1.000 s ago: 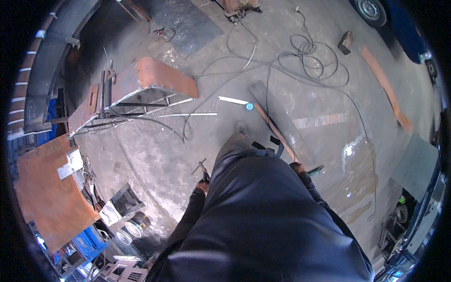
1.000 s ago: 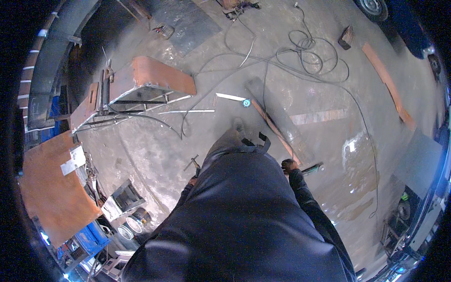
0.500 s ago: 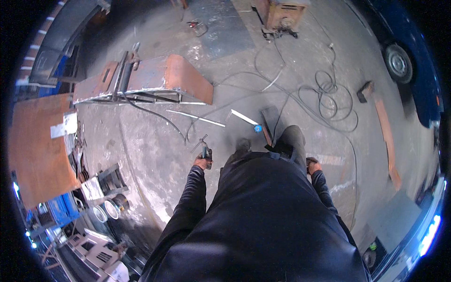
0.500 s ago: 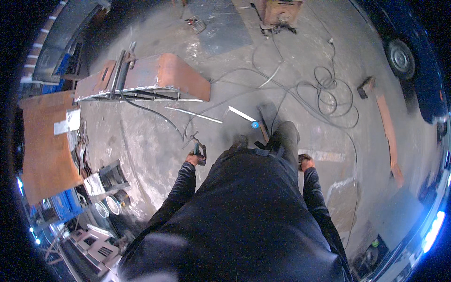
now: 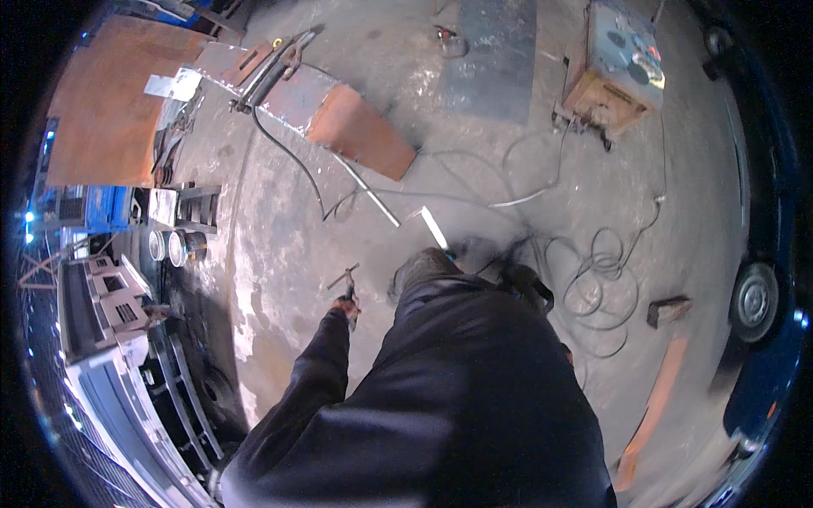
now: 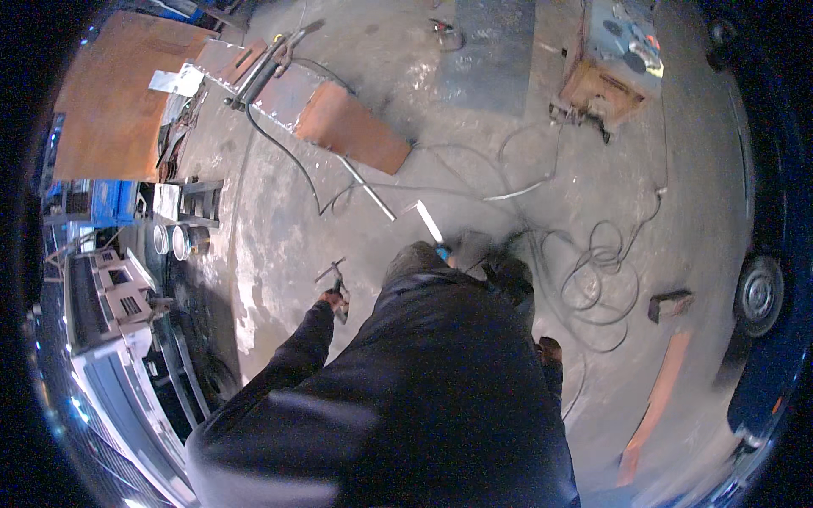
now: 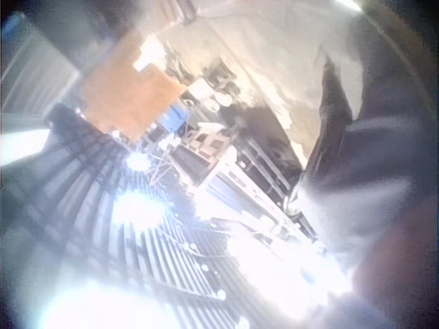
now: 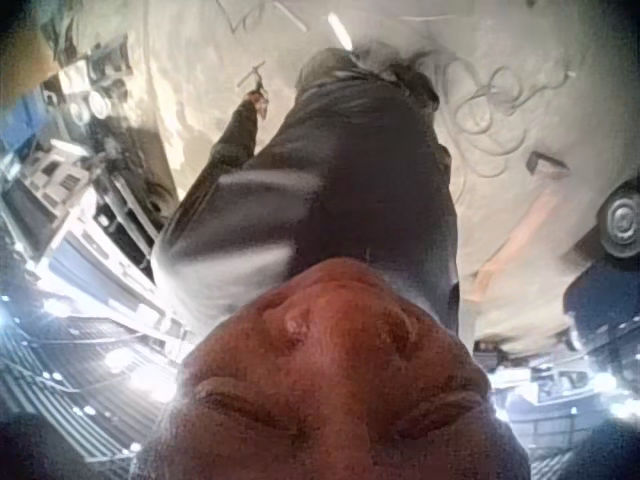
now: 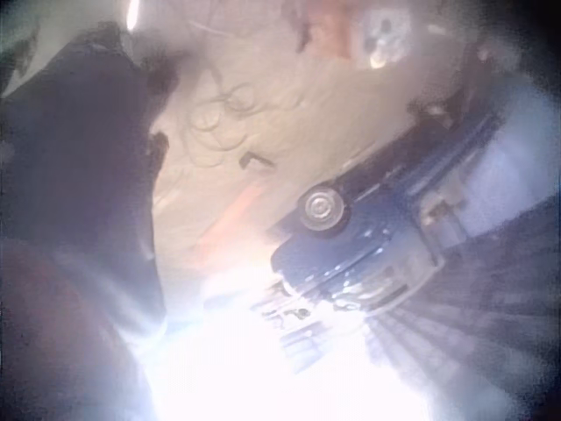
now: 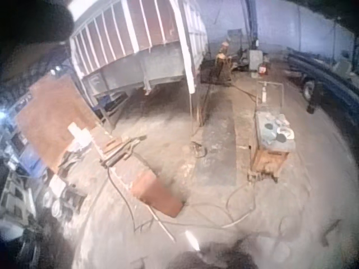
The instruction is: The person welds a metal frame using a welding torch and protective mask. They repeatedly lower the mask to weld, then lift it to inspect the work, and adjust the welding torch and cables between welds.
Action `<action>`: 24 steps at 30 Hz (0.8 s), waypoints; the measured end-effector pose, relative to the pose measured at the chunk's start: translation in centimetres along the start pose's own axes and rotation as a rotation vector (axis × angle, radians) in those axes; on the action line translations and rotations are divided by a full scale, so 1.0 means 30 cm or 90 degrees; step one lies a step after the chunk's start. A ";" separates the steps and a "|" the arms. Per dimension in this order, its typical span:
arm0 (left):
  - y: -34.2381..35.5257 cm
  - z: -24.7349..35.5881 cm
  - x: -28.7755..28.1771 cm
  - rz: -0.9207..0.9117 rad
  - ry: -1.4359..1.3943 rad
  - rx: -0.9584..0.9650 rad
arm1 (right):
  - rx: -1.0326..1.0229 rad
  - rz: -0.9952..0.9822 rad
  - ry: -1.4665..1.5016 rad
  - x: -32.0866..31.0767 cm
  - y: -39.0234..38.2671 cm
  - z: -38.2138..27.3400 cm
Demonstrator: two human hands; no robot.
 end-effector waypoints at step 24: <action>0.239 1.042 -0.014 0.142 -0.812 -0.033 | -0.233 -0.224 0.228 -1.539 1.022 -1.762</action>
Point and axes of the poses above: each hand's wrist, its own y-axis towards the middle knuckle, its own x-axis out of the palm, z = x × y, the point moved 4 cm from there along y, towards the middle knuckle, and after that the axes turned 6 degrees about -z, right-handed, at the moved point
